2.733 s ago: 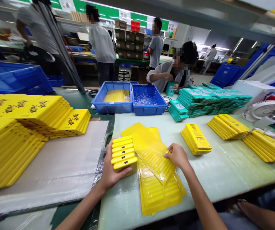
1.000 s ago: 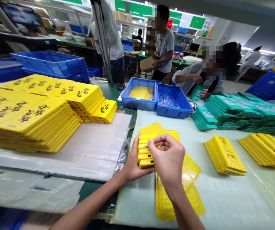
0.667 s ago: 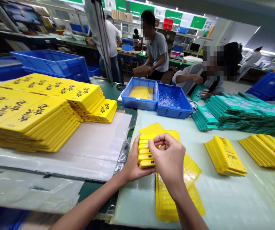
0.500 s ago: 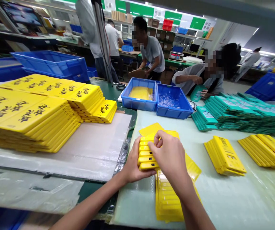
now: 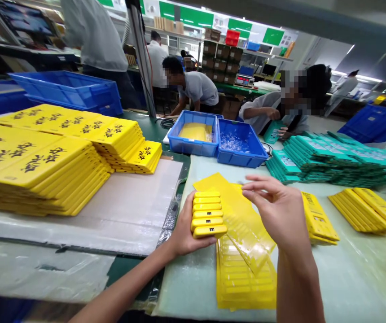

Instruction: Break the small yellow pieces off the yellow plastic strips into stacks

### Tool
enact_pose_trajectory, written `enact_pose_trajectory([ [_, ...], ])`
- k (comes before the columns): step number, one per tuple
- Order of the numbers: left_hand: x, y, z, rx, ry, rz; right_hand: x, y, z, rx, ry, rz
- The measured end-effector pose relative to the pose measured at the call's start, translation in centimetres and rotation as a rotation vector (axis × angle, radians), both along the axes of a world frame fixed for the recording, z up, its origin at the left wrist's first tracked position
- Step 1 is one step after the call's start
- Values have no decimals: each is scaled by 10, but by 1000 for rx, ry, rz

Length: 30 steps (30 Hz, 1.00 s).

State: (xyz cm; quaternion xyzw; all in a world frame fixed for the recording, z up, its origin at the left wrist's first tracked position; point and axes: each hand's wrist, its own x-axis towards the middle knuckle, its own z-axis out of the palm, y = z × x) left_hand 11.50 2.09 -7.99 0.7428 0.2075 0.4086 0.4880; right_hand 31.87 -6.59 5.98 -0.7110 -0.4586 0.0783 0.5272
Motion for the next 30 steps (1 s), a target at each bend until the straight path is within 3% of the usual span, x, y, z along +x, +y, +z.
enact_pose_trajectory([
  [3,0,1,0,-4,-12,-8,-2,-1,-4,72,-50,-91],
  [5,0,1,-1,-2,-9,-5,-9,-1,-5,88,28,-95],
  [12,0,1,1,0,11,19,-63,-2,-12,125,302,-104],
  [23,-1,1,3,-55,43,-8,-94,-2,-26,98,180,-217],
  [30,-1,-1,1,-63,55,3,-102,-3,-29,88,184,-191],
])
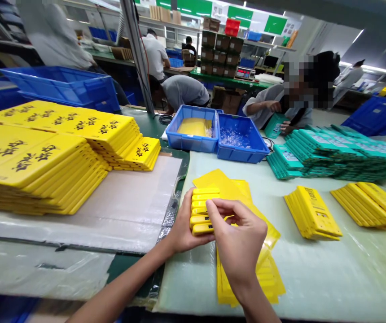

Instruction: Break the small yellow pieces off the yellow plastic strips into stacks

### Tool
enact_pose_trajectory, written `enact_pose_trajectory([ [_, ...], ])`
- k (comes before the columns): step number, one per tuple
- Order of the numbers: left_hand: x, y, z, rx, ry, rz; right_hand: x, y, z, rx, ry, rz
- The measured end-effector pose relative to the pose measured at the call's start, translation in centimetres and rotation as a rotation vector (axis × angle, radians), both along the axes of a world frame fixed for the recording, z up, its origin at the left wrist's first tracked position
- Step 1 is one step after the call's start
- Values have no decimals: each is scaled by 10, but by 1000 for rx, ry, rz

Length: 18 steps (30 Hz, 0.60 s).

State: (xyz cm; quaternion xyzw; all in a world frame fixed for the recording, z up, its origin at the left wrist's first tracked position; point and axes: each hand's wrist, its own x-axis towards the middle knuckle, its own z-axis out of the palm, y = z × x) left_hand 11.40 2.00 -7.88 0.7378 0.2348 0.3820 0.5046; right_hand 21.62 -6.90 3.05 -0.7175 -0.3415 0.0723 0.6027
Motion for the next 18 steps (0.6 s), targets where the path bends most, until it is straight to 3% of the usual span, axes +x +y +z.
enact_pose_trajectory([
  [18,0,0,-1,27,-19,-1,12,3,-4,-118,1,63],
])
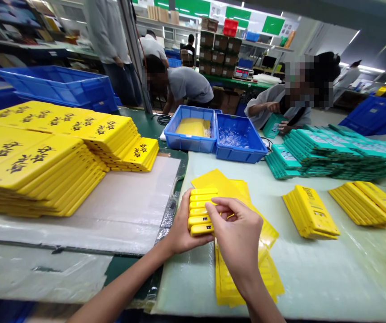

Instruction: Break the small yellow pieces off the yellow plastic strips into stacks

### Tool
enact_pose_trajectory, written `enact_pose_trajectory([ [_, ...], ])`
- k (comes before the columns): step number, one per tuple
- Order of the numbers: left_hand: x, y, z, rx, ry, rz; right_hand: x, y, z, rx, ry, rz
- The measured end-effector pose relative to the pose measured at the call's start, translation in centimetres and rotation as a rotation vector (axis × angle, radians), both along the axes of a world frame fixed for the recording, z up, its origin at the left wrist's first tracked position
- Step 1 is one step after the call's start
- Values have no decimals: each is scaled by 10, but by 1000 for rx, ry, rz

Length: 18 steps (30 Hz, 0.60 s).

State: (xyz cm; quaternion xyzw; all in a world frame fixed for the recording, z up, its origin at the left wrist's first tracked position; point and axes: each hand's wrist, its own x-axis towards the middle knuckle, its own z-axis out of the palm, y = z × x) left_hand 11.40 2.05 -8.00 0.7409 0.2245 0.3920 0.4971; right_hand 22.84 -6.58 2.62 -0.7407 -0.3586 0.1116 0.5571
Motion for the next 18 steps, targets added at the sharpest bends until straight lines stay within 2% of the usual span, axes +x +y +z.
enact_pose_trajectory([
  [3,1,1,3,16,-11,5,9,1,0,-48,-62,63],
  [5,1,2,4,14,-8,5,21,4,2,-152,-169,96],
  [8,1,3,1,21,11,16,46,13,5,-255,-256,68],
  [10,1,3,-1,33,17,28,60,20,3,-199,-113,151],
  [14,2,3,0,45,-9,8,71,33,-13,-87,399,614],
  [15,2,4,1,41,-15,4,70,36,-18,-85,487,688],
  [16,2,5,2,34,-18,7,70,38,-22,-79,542,718],
  [18,2,6,3,16,-15,18,68,41,-27,-50,582,693],
])
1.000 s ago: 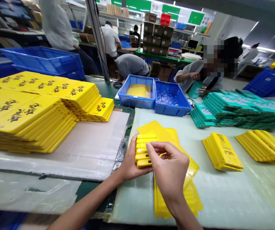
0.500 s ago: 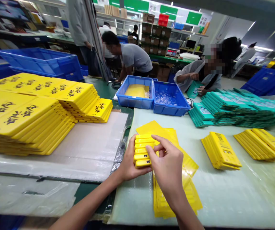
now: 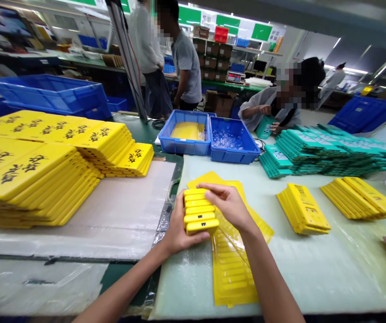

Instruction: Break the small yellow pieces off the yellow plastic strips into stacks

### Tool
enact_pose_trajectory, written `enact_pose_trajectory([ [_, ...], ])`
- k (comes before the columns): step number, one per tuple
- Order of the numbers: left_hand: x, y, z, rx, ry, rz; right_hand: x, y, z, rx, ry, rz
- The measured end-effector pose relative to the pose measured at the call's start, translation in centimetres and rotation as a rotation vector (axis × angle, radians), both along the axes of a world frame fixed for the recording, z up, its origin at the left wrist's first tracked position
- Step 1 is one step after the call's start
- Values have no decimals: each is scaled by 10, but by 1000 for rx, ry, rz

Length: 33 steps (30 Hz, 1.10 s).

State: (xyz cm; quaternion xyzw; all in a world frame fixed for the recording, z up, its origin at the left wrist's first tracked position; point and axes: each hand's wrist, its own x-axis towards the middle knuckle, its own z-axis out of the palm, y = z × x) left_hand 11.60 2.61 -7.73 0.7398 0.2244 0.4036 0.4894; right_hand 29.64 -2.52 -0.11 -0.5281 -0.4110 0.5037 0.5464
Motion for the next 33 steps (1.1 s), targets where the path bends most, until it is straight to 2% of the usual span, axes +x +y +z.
enact_pose_trajectory([
  [2,-1,1,0,-8,12,1,-2,0,0,27,20,-15],
  [5,-2,2,-1,3,31,2,-1,1,3,46,16,60],
  [6,-2,2,-1,6,34,4,3,2,3,54,-20,45],
  [7,-2,2,-1,10,36,6,9,5,2,56,-90,-23],
  [11,-4,4,1,29,32,20,53,25,-16,-44,-474,-455],
  [13,-5,4,0,26,16,29,72,35,-29,-133,-604,-507],
  [16,-7,3,0,41,-32,38,73,51,-50,-187,-736,-435],
  [19,-10,2,1,103,-64,58,50,68,-67,-177,-834,-332],
  [22,-13,1,3,163,-43,84,30,81,-75,-166,-914,-265],
  [27,-13,-1,7,168,-2,108,36,79,-76,-229,-1039,-259],
  [30,-12,-1,7,167,12,108,43,72,-70,-292,-1110,-258],
  [33,-12,0,6,159,19,106,40,73,-61,-364,-1178,-253],
])
